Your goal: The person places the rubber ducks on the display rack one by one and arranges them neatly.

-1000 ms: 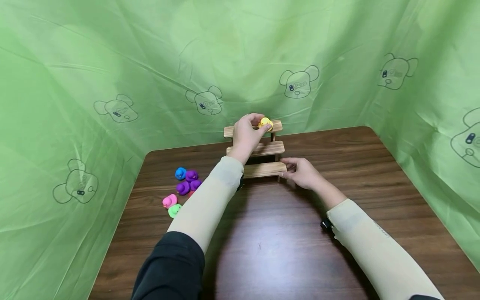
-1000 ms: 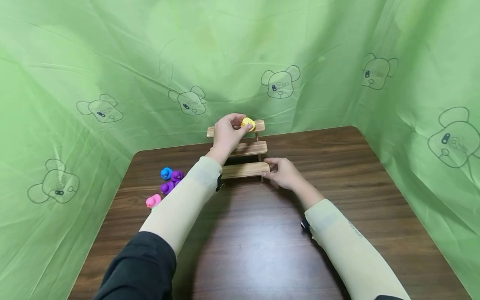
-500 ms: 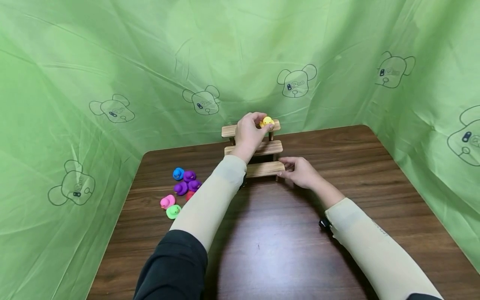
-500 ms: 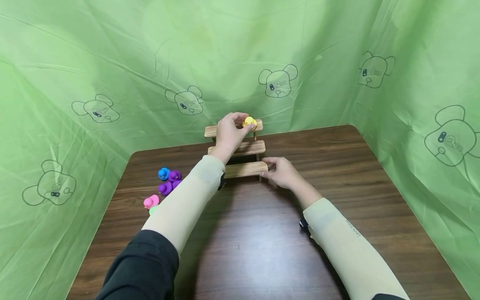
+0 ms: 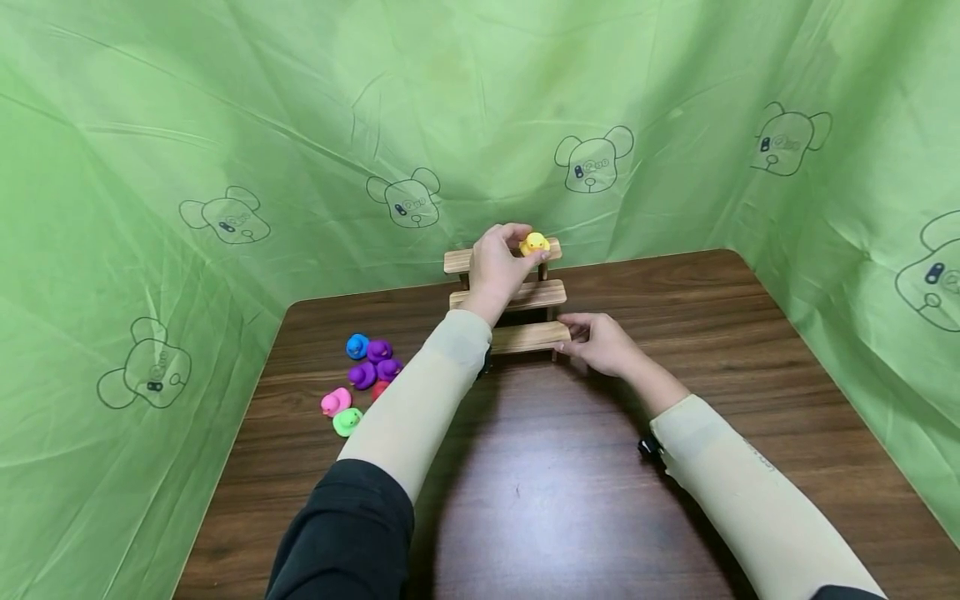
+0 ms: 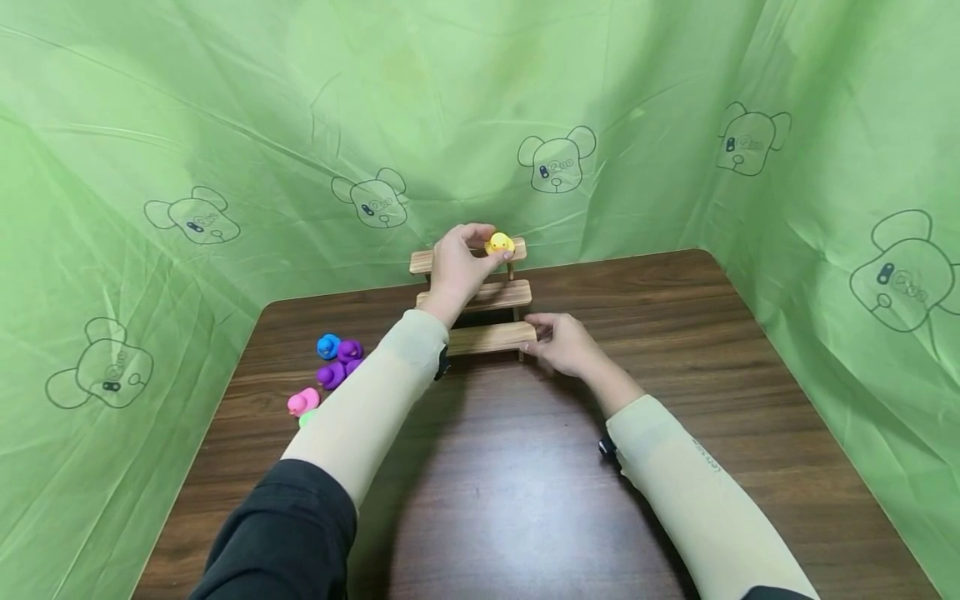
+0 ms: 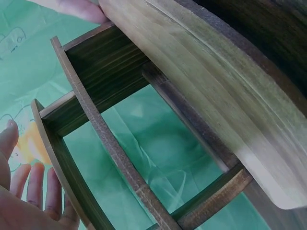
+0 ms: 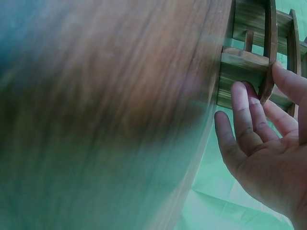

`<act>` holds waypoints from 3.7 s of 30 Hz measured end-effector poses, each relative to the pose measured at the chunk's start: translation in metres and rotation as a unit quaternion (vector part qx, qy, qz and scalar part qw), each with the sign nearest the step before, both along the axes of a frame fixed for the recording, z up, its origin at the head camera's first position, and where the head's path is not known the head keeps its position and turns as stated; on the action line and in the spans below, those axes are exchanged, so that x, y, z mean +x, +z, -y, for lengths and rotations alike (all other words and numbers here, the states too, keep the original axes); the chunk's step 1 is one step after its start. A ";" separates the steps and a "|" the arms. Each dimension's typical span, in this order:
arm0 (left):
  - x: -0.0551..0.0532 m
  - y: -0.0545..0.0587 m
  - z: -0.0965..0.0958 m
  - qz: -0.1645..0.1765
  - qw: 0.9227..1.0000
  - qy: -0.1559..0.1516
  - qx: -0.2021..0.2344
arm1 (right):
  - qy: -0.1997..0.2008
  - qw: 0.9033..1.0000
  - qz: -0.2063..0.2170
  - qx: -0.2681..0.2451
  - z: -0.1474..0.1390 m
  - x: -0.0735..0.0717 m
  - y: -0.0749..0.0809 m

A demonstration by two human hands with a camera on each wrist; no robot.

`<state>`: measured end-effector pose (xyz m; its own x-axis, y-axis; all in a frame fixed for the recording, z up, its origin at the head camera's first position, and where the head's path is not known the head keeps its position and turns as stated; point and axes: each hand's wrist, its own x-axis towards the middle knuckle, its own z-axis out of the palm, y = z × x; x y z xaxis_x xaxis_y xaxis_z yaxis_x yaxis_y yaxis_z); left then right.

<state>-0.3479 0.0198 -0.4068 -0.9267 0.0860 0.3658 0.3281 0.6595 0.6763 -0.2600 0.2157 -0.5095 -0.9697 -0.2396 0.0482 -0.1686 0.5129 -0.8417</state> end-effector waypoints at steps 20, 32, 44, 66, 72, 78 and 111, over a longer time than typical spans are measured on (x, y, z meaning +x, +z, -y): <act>0.027 0.010 0.062 -0.053 0.996 -0.024 0.066 | -0.002 1.000 0.002 0.018 0.001 -0.001 -0.002; 0.045 0.003 0.139 -0.054 0.994 -0.029 0.089 | -0.004 1.000 0.007 0.025 0.003 0.000 0.002; 0.056 -0.021 0.224 -0.004 0.994 -0.011 0.110 | -0.002 1.000 0.010 0.023 -0.002 0.000 0.000; 0.050 -0.100 0.342 0.148 0.988 0.050 0.015 | 0.001 1.000 0.009 0.030 0.000 -0.003 -0.002; 0.048 -0.106 0.346 0.186 0.981 0.053 0.018 | 0.001 1.000 0.013 0.027 0.001 -0.003 -0.002; 0.045 -0.110 0.347 0.195 0.979 0.057 0.006 | 0.000 0.999 0.014 0.031 0.001 -0.004 -0.002; 0.046 -0.111 0.340 0.154 0.980 0.126 -0.012 | 0.003 1.000 0.016 0.026 -0.001 -0.002 0.000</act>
